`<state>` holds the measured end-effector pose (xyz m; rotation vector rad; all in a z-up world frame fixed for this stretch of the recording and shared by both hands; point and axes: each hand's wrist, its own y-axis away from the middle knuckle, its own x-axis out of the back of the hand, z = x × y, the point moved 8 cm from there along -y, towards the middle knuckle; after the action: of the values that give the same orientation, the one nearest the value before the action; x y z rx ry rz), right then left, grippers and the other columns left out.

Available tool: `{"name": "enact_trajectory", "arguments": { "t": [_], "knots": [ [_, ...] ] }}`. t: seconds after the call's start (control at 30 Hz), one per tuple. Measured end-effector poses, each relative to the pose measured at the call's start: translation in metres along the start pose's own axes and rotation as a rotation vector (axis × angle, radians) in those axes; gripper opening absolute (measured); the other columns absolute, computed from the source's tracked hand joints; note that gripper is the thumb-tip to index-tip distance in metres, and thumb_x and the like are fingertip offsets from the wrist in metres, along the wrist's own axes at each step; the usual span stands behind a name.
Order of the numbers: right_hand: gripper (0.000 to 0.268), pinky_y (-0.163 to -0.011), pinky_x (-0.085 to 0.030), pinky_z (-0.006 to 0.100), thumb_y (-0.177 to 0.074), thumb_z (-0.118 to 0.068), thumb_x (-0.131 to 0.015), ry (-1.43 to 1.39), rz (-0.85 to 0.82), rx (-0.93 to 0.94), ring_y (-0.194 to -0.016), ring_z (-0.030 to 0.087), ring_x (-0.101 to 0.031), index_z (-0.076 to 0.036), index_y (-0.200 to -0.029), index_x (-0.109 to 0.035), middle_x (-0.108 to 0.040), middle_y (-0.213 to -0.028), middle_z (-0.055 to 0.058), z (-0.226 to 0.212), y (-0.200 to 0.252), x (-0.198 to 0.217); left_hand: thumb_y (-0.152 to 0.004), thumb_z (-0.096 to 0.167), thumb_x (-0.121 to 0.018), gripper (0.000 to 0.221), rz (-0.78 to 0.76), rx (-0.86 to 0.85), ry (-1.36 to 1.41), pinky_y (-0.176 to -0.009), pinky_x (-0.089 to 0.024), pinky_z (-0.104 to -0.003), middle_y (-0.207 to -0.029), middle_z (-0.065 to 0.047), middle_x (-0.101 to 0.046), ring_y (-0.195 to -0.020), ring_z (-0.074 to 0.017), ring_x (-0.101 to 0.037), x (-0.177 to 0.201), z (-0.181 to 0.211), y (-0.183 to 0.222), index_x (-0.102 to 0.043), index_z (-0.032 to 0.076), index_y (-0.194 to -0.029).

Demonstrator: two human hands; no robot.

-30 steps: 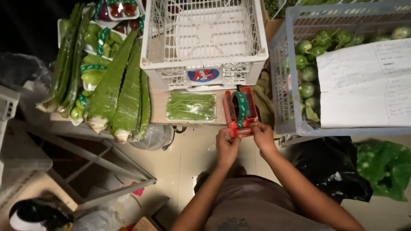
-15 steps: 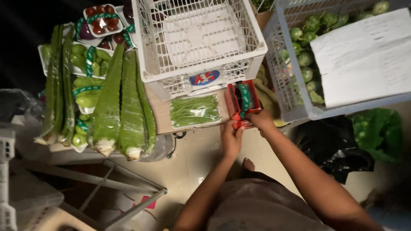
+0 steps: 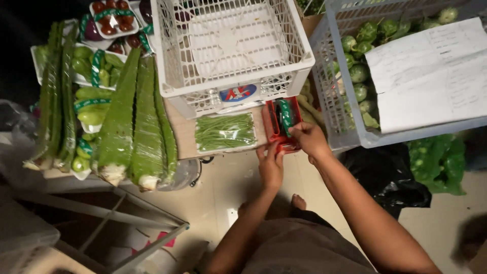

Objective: Packaging green beans by bundling them with tape and placing them into crates.

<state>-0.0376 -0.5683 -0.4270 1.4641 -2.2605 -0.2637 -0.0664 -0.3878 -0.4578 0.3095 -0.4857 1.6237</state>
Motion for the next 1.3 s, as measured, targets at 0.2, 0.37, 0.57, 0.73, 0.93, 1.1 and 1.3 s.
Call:
{"name": "enact_trajectory", "arguments": {
  "t": [0.2,0.37,0.57,0.73,0.93,1.1,1.3],
  "knots": [
    [0.005,-0.052,-0.059,0.022,-0.092,-0.008,-0.070,-0.197,-0.139,-0.064,-0.055,0.011,-0.064,-0.003,-0.092,-0.068,-0.066,-0.069,0.008,-0.015,0.037,-0.005,-0.094,0.039,-0.070,0.039,-0.004,0.034,-0.120,-0.084,-0.063,-0.052,-0.142,-0.006,-0.047,-0.102,-0.0357,-0.074,-0.002,-0.006,0.003,-0.064,0.034,-0.132],
    [0.005,-0.054,-0.059,0.020,-0.094,-0.006,-0.068,-0.267,-0.168,-0.093,-0.056,0.009,-0.063,-0.002,-0.093,-0.066,-0.061,-0.069,0.006,0.017,0.082,0.006,-0.095,0.037,-0.069,0.040,-0.031,0.070,-0.140,-0.084,-0.063,-0.053,-0.142,-0.005,-0.047,-0.101,-0.0363,-0.073,0.002,0.001,0.005,-0.062,0.038,-0.134],
    [0.008,-0.051,-0.052,0.025,-0.093,-0.005,-0.072,-0.213,-0.148,-0.136,-0.053,0.015,-0.059,0.002,-0.090,-0.068,-0.060,-0.064,0.011,0.006,0.185,0.029,-0.098,0.036,-0.066,0.038,-0.040,0.049,-0.133,-0.083,-0.063,-0.052,-0.134,-0.006,-0.049,-0.100,-0.0358,-0.073,0.007,0.006,0.005,-0.061,0.034,-0.135],
    [0.016,-0.058,-0.041,0.028,-0.097,-0.008,-0.070,-0.215,-0.276,-0.166,-0.057,0.015,-0.051,-0.004,-0.083,-0.063,-0.069,-0.069,0.011,0.061,0.213,0.040,-0.097,0.026,-0.067,0.037,-0.042,-0.019,-0.136,-0.066,-0.058,-0.056,-0.114,-0.011,-0.048,-0.089,-0.0336,-0.068,0.012,0.022,0.003,-0.060,0.035,-0.132],
    [0.021,-0.056,-0.043,0.031,-0.096,-0.004,-0.069,-0.295,-0.348,-0.194,-0.056,0.019,-0.052,-0.003,-0.080,-0.056,-0.067,-0.069,0.015,0.089,0.222,0.040,-0.101,0.036,-0.058,0.037,-0.022,0.105,-0.108,-0.070,-0.052,-0.058,-0.114,-0.015,-0.063,-0.096,-0.0426,-0.067,0.004,0.013,0.005,-0.053,0.014,-0.130],
    [0.017,-0.056,-0.046,0.031,-0.094,-0.002,-0.072,-0.309,-0.305,-0.216,-0.055,0.020,-0.055,-0.002,-0.082,-0.059,-0.070,-0.068,0.017,0.119,0.217,0.044,-0.107,0.032,-0.039,0.044,-0.207,0.334,0.063,-0.079,-0.050,-0.046,-0.086,-0.010,-0.077,-0.083,-0.0330,-0.070,-0.021,-0.001,0.010,-0.078,0.016,-0.094],
    [0.025,-0.056,-0.044,0.030,-0.096,-0.001,-0.070,-0.326,-0.329,-0.255,-0.055,0.019,-0.053,-0.005,-0.077,-0.054,-0.065,-0.067,0.016,0.106,0.228,0.042,-0.105,0.026,-0.049,0.039,-0.213,0.494,0.457,-0.056,-0.040,-0.032,-0.062,0.001,-0.058,-0.057,-0.0141,-0.053,-0.050,-0.035,0.007,-0.060,0.017,-0.069]
  ]
}}
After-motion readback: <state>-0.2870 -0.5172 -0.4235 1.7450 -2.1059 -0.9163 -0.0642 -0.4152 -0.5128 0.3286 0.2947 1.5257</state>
